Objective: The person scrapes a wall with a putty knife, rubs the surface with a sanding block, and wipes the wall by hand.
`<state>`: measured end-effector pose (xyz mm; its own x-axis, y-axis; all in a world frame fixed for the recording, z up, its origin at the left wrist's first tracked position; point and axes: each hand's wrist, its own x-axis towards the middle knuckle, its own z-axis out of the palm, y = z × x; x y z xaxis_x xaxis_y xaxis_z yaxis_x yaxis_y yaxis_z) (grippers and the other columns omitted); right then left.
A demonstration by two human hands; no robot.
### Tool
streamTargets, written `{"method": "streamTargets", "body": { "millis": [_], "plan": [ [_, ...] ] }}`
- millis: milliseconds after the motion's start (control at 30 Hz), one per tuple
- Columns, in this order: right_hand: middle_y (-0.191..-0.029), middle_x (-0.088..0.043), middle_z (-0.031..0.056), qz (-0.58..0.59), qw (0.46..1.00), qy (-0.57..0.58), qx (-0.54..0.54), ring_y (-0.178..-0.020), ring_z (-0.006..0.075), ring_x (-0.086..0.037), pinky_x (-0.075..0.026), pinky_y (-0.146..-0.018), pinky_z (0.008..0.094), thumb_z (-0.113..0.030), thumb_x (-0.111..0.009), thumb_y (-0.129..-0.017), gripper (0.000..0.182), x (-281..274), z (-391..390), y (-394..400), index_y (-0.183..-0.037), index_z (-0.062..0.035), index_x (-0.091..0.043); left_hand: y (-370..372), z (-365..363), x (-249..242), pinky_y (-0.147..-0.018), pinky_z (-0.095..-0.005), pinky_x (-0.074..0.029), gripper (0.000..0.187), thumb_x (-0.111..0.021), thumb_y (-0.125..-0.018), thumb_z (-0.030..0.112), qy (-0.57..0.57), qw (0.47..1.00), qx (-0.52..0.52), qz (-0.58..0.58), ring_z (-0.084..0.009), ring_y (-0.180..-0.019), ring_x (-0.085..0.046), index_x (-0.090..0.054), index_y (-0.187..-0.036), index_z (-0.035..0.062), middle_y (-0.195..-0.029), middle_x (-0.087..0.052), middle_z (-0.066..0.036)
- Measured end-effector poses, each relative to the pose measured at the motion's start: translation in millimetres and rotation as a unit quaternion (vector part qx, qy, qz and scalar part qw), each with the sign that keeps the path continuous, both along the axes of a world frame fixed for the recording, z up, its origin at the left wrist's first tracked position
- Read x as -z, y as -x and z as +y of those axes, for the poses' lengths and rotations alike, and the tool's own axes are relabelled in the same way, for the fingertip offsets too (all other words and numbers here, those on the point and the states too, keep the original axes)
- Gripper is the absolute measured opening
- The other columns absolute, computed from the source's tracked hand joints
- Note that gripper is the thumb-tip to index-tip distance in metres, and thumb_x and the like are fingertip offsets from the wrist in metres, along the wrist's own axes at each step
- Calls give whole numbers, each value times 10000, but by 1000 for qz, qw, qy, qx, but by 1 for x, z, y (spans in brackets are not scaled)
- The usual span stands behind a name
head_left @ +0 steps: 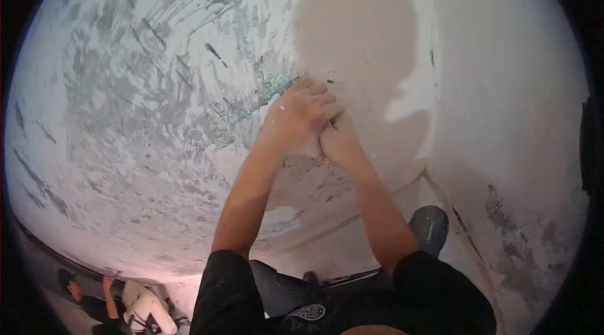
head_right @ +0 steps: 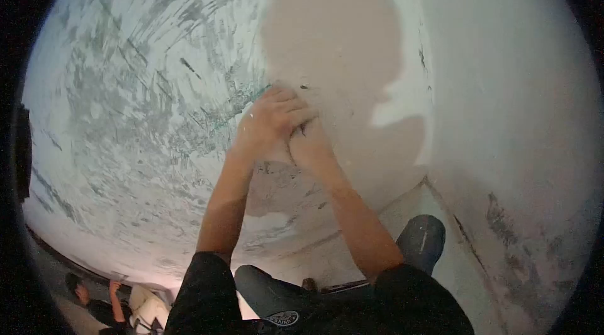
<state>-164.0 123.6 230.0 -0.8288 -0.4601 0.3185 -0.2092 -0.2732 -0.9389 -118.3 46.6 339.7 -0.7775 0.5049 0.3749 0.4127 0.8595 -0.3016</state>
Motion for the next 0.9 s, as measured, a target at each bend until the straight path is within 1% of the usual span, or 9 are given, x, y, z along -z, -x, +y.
{"method": "streamTargets", "body": {
  "millis": [167, 233, 333, 400, 500, 600, 700, 800, 900],
  "plan": [
    [-1186, -590, 163, -45, 998, 0, -40, -1015, 228, -624, -531, -823, 365, -372, -478, -992, 510, -10, 33, -9, -1322, 16, -467, -5, 12, 0, -988, -400, -428, 446, -799, -663, 380, 188, 976, -101, -53, -207, -1042, -608, -678, -1037, 169, -1000, -665, -12],
    [-1108, -621, 130, -82, 990, 15, -113, -967, 196, -644, -570, -795, 433, -455, -476, -1015, 524, -3, 58, -27, -1263, 2, -532, -22, 1, 40, -1065, -460, -394, 584, -802, -673, 411, 64, 996, -4, -55, -278, -1235, -501, -625, -1168, 158, -1248, -586, -89],
    [-797, -464, -27, -94, 985, -142, 3, -692, 60, -425, -337, -588, 204, -437, -496, -1016, 379, 42, 69, -49, -999, -69, -588, -92, -15, 84, -1063, -448, -387, 478, -731, -776, 310, -57, 987, -65, 132, -287, -1316, -456, -615, -1202, 128, -1352, -546, -105],
    [-790, -467, -34, -120, 979, -153, -62, -701, 40, -409, -323, -602, 213, -431, -499, -1018, 349, 77, 82, -57, -940, -98, -572, -120, -33, 132, -1072, -454, -374, 475, -716, -792, 290, -108, 972, -141, 151, -295, -1339, -436, -610, -1224, 125, -1377, -530, -113],
    [-784, -482, -17, -164, 955, -238, -66, -708, 57, -430, -363, -627, 235, -428, -512, -1014, 372, 106, 82, -94, -1002, -66, -595, -148, -4, 171, -1099, -483, -336, 523, -670, -828, 316, -148, 967, -168, 124, -344, -1370, -398, -578, -1293, 94, -1408, -502, -152],
    [-775, -496, 2, -17, 998, -41, -35, -681, 77, -440, -383, -611, 248, -436, -522, -1009, 428, 154, 80, -117, -1086, -23, -601, -170, 20, 216, -1113, -506, -312, 563, -631, -847, 382, -215, 971, -65, 86, -359, -1368, -394, -559, -1311, 71, -1406, -504, -152],
    [-824, -523, 23, -36, 976, -165, -136, -718, 105, -474, -410, -638, 259, -419, -536, -1005, 474, 155, 84, -108, -1176, 21, -581, -196, -16, 237, -1117, -520, -305, 601, -598, -887, 441, -199, 967, -112, 112, -339, -1347, -426, -533, -1337, 49, -1399, -510, -156],
    [-904, -535, 28, -4, 952, -293, -84, -787, 122, -496, -416, -670, 256, -403, -544, -1006, 481, 128, 89, -105, -1203, 35, -569, -232, -47, 188, -1052, -519, -362, 654, -477, -930, 603, -449, 749, -416, -251, -342, -1219, -518, -557, -1334, 95, -1286, -574, -148],
    [-884, -529, 40, -133, 971, -196, 22, -782, 145, -490, -411, -671, 270, -407, -526, -1014, 481, 120, 81, -128, -1181, 41, -572, -215, -16, 231, -1023, -424, -391, 719, -398, -950, 667, -845, 498, -114, -159, -260, -1142, -557, -498, -1385, 103, -1312, -564, -102]
  ]
}}
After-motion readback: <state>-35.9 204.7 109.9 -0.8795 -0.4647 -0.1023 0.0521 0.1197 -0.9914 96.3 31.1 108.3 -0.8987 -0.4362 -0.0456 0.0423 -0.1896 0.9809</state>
